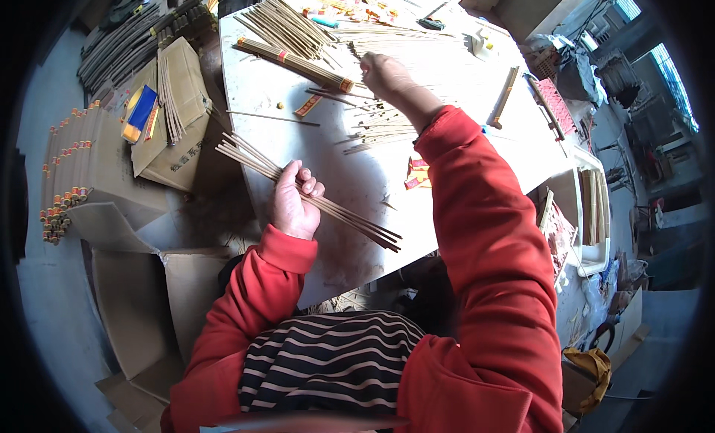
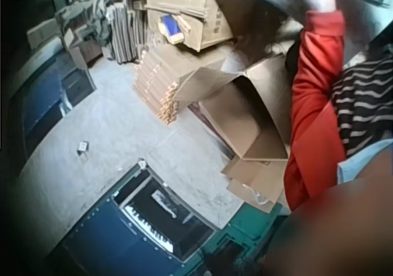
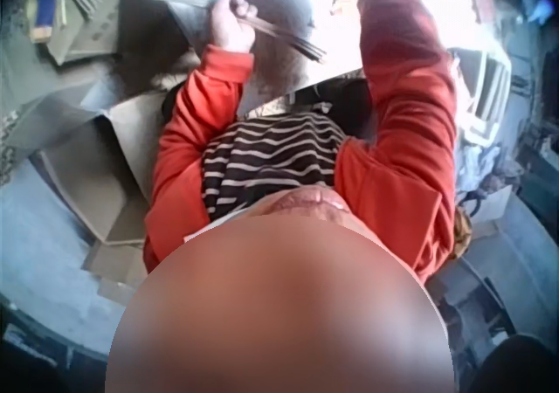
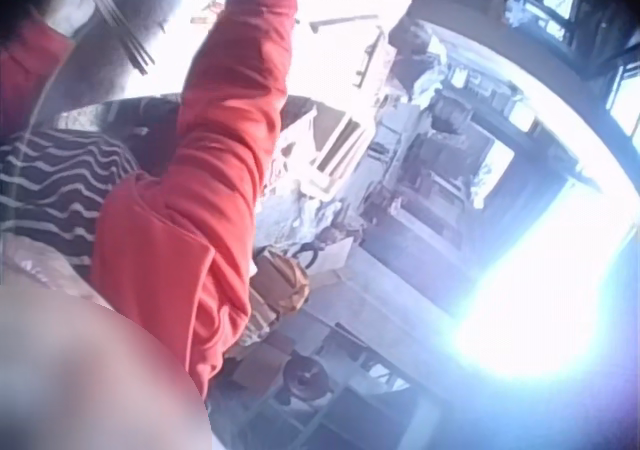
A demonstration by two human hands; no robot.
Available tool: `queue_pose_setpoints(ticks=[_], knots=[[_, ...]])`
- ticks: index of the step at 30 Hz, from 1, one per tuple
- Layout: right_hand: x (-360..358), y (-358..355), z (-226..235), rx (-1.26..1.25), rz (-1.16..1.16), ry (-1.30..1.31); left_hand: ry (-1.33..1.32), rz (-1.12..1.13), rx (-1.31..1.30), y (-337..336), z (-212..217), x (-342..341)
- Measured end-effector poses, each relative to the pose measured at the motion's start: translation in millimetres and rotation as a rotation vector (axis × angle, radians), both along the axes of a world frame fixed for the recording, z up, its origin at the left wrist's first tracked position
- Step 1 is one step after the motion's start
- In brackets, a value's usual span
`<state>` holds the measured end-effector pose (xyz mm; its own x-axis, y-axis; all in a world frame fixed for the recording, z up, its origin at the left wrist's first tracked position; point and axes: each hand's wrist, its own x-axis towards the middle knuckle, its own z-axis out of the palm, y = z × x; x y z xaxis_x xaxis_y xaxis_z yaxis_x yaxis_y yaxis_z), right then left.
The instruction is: The person gathers thin wooden sticks from a table, aligns them into bundles, and wraps each bundle with a small paper label. They then place the finished bundles into a cardboard box. The process is repeated multiple times.
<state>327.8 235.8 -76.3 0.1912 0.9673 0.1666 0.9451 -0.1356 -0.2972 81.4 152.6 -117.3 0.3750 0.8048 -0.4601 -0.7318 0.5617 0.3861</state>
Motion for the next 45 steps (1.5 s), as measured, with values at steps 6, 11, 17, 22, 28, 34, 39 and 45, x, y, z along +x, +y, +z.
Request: queue_pose_setpoints(ticks=[6,11,17,22,28,34,39,45], knots=[[96,-36,-8,-0.515,-0.054,-0.371,0.035,-0.016,0.021,3,-3,1],[116,-33,-15,-0.531,-0.022,-0.429,0.046,-0.017,0.034,3,-8,5],[111,-32,-5,-0.557,0.022,-0.399,0.044,-0.019,0.043,4,-9,7],[110,-34,-6,-0.486,0.066,-0.388,0.044,-0.018,0.041,4,-9,7],[129,-41,-17,-0.227,0.139,-0.436,0.038,-0.029,0.041,3,-9,7],[125,-43,-19,-0.205,0.176,-0.436,0.032,-0.017,0.033,4,-11,5],[127,-49,-21,-0.017,0.258,-0.374,0.042,-0.005,0.034,3,-9,7],[126,-44,-8,-0.031,0.181,-0.394,0.006,0.016,0.036,3,-11,5]])
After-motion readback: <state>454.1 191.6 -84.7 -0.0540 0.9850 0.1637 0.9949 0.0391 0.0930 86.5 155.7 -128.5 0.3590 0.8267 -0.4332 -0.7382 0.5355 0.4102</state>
